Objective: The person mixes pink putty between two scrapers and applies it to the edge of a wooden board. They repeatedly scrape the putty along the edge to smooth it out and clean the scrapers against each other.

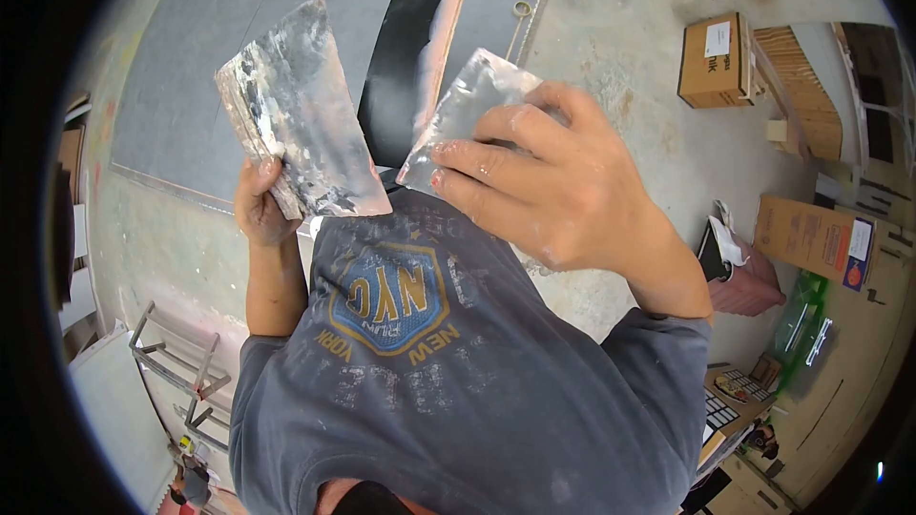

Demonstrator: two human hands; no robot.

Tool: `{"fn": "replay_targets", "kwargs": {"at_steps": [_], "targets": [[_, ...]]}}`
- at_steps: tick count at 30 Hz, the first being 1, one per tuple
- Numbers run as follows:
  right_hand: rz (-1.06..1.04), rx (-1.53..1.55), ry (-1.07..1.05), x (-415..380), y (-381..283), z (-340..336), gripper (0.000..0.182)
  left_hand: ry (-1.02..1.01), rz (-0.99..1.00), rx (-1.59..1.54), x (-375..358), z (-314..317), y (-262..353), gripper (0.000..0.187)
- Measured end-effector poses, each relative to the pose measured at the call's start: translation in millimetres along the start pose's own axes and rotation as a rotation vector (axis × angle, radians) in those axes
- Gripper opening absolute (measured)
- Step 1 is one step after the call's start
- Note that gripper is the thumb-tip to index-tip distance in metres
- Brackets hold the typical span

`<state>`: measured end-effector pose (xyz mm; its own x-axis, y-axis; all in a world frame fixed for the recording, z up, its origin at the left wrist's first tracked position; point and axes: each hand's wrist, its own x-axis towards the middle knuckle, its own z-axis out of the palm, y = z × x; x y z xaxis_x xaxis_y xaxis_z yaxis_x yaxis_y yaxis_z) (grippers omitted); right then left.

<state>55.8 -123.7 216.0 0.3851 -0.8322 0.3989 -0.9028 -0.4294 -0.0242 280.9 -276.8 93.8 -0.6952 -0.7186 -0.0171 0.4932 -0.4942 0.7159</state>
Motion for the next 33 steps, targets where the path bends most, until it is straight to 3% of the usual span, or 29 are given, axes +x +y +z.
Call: {"fn": "replay_targets", "kwargs": {"at_steps": [6, 10, 13, 19, 23, 26, 33], "targets": [[0.010, 0.071, -0.038, -10.1, 4.1, -4.7, 0.021, -0.010, 0.010, 0.005, -1.4, -0.1, 0.3, 0.052], [0.130, 0.091, 0.018, -7.1, 12.2, -7.2, 0.027, -0.042, 0.018, 0.004, 1.9, 4.7, 1.2, 0.050], [0.139, 0.150, 0.153, -14.3, 23.1, 6.4, 0.027, -0.147, 0.037, -0.002, 1.7, -6.8, -3.6, 0.051], [0.249, 0.390, 0.644, -11.0, 5.8, 38.9, 0.030, -0.044, 0.068, -0.041, 3.8, 15.2, 1.6, 0.043], [0.124, 0.253, 0.652, 0.8, -7.3, 47.7, 0.026, 0.043, 0.079, -0.030, 9.6, 43.9, 7.9, 0.042], [0.052, 0.145, 0.591, -2.5, -9.8, 50.0, 0.031, -0.087, 0.138, -0.160, 10.2, 50.5, 11.7, 0.042], [0.283, -0.171, 0.413, 2.4, 31.1, 14.3, 0.037, -0.201, 0.087, -0.329, 24.9, 35.1, 18.7, 0.044]]}}
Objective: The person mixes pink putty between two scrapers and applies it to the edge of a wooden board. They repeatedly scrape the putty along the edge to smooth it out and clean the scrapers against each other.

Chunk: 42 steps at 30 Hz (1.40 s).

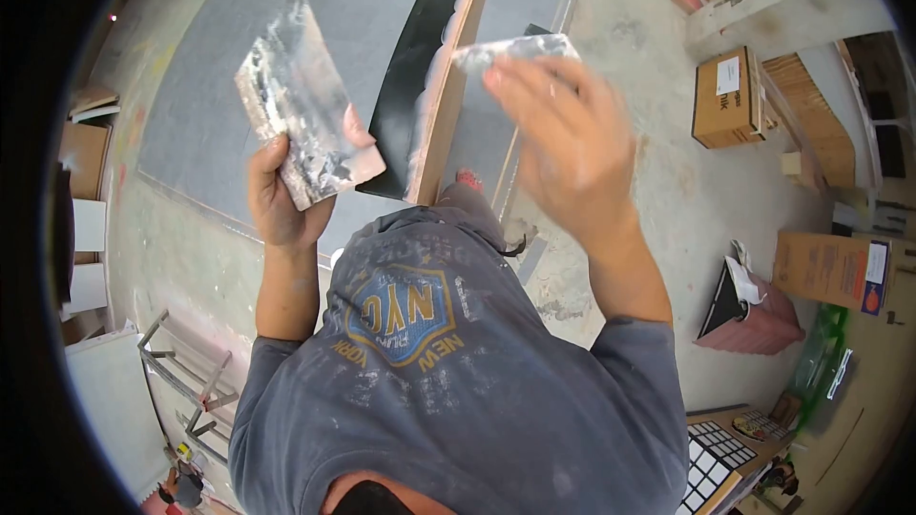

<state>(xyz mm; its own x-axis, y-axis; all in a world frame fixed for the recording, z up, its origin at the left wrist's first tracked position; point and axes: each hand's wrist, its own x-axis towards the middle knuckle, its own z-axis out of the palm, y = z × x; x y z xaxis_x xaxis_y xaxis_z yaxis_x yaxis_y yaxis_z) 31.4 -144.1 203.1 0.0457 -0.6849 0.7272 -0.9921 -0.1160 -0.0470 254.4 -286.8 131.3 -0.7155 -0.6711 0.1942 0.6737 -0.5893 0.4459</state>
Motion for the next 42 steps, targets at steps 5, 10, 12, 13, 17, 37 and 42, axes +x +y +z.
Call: {"fn": "replay_targets", "kwargs": {"at_steps": [5, 10, 12, 13, 17, 37, 42], "targets": [[0.123, -0.127, -0.172, 36.2, 25.5, 25.4, 0.040, 0.037, -0.039, -0.068, 2.3, -4.2, -13.2, 0.043], [0.065, -0.122, -0.340, 41.2, 29.6, 36.2, 0.034, 0.010, -0.025, -0.102, 2.9, -8.7, -10.0, 0.043], [0.057, -0.092, -0.411, 38.5, 13.3, 23.7, 0.031, 0.022, 0.002, -0.109, 2.3, -6.8, -7.8, 0.043], [0.041, -0.064, -0.413, 35.0, 6.3, 19.2, 0.030, 0.017, -0.002, -0.120, 1.5, -8.3, -7.4, 0.043], [0.003, 0.015, -0.438, 24.6, -21.9, -3.1, 0.027, -0.004, -0.014, -0.161, 3.3, -12.1, -9.6, 0.043], [-0.119, 0.079, -0.107, 32.5, -20.6, -26.7, 0.029, 0.184, 0.073, 0.457, 33.3, 27.6, -9.9, 0.035], [-0.137, 0.111, -0.257, 34.4, -16.9, -25.3, 0.031, 0.222, 0.263, 0.549, 35.8, 26.8, -2.3, 0.035]]}}
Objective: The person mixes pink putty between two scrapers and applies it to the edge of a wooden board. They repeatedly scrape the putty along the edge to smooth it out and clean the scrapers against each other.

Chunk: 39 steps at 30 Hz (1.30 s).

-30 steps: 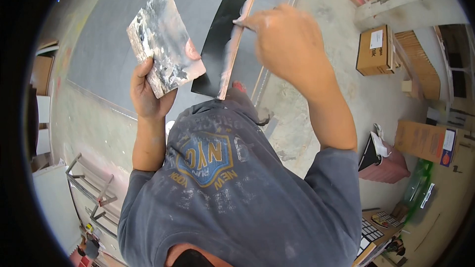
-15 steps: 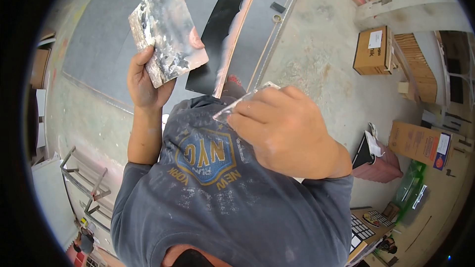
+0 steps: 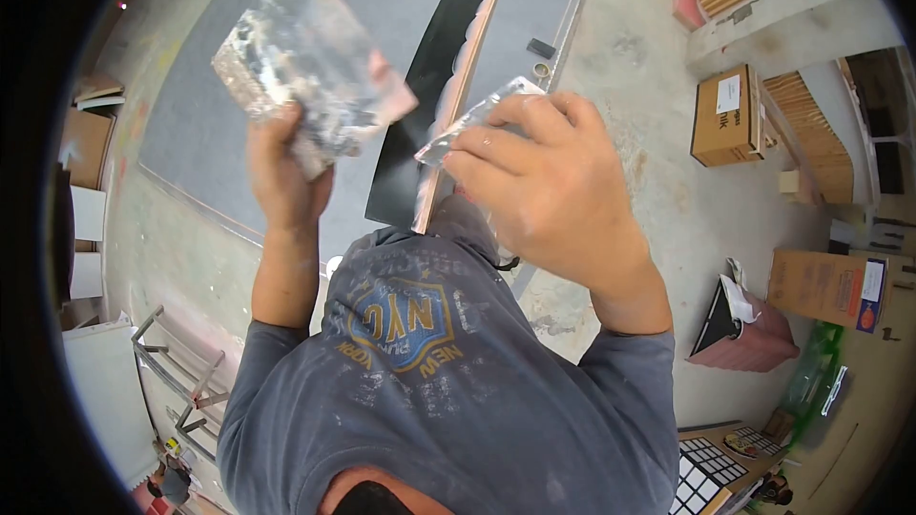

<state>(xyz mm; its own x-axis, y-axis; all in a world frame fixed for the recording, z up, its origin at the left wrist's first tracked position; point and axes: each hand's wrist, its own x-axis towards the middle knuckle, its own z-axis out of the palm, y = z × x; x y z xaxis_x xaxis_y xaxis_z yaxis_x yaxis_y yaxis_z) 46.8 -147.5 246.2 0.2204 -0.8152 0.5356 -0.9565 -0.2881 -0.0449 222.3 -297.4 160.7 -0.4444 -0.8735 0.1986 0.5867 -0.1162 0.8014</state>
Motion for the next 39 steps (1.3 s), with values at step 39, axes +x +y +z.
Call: {"fn": "replay_targets", "kwargs": {"at_steps": [39], "targets": [[0.259, -0.288, 0.392, 78.2, 315.0, 174.1, 0.029, -0.034, -0.481, -0.154, -1.6, -12.8, -7.5, 0.047]]}}
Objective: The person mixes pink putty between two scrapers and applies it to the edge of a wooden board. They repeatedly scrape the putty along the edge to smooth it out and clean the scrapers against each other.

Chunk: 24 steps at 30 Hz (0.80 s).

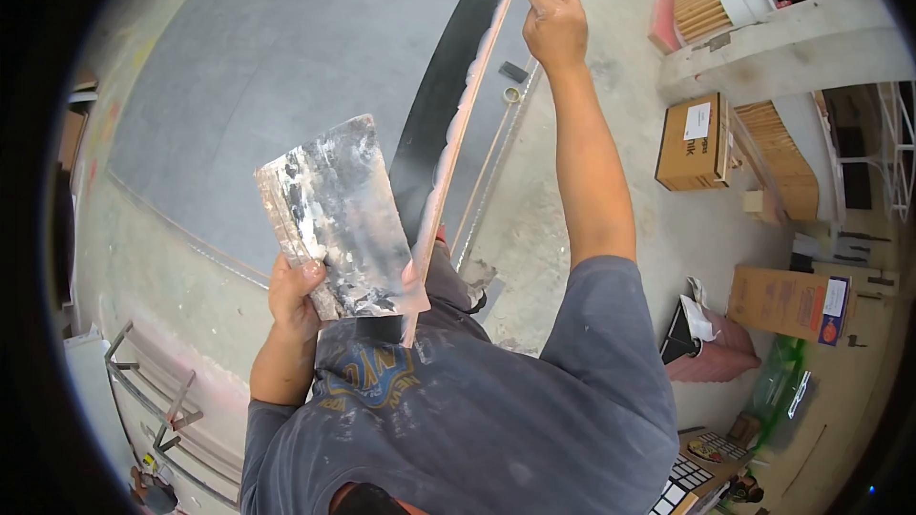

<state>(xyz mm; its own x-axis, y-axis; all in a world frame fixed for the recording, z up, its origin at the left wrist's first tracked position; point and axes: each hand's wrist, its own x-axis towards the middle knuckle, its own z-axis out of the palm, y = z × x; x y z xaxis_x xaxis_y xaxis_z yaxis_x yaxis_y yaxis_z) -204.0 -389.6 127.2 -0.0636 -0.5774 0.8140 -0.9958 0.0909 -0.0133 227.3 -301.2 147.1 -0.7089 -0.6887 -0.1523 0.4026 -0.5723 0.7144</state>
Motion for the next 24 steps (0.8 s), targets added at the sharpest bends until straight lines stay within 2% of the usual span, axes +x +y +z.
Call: {"fn": "replay_targets", "kwargs": {"at_steps": [2, 5, 8, 11, 14, 20, 23, 24], "targets": [[-0.011, -0.008, -0.090, 12.9, -0.8, -23.2, 0.029, 0.061, -0.003, 0.040, 2.5, 4.7, 0.9, 0.054], [0.079, -0.191, -0.203, 39.9, -6.7, -44.6, 0.029, 0.056, -0.004, -0.016, 3.0, 1.4, -0.8, 0.054], [0.299, -0.219, -0.422, 67.3, -11.8, -47.1, 0.038, 0.044, -0.016, -0.006, 2.1, -1.0, -2.3, 0.054], [0.287, -0.236, -0.476, 82.8, -10.6, -37.0, 0.042, 0.048, -0.023, 0.075, -0.7, -4.5, -1.9, 0.053], [0.141, -0.208, -0.551, 93.9, -4.1, -28.9, 0.032, 0.044, -0.036, 0.075, -1.9, 5.0, 3.3, 0.053], [0.122, -0.270, -0.608, 100.1, -6.9, -28.5, 0.029, 0.082, 0.005, 0.093, -4.1, -0.5, -4.4, 0.052], [0.002, -0.228, -0.637, 99.8, -1.8, -30.5, 0.030, 0.079, -0.001, 0.084, -5.7, -1.8, -5.5, 0.052], [0.020, -0.207, -0.647, 98.9, -1.9, -33.3, 0.030, 0.081, -0.002, 0.085, -6.1, -1.5, -5.4, 0.052]]}}
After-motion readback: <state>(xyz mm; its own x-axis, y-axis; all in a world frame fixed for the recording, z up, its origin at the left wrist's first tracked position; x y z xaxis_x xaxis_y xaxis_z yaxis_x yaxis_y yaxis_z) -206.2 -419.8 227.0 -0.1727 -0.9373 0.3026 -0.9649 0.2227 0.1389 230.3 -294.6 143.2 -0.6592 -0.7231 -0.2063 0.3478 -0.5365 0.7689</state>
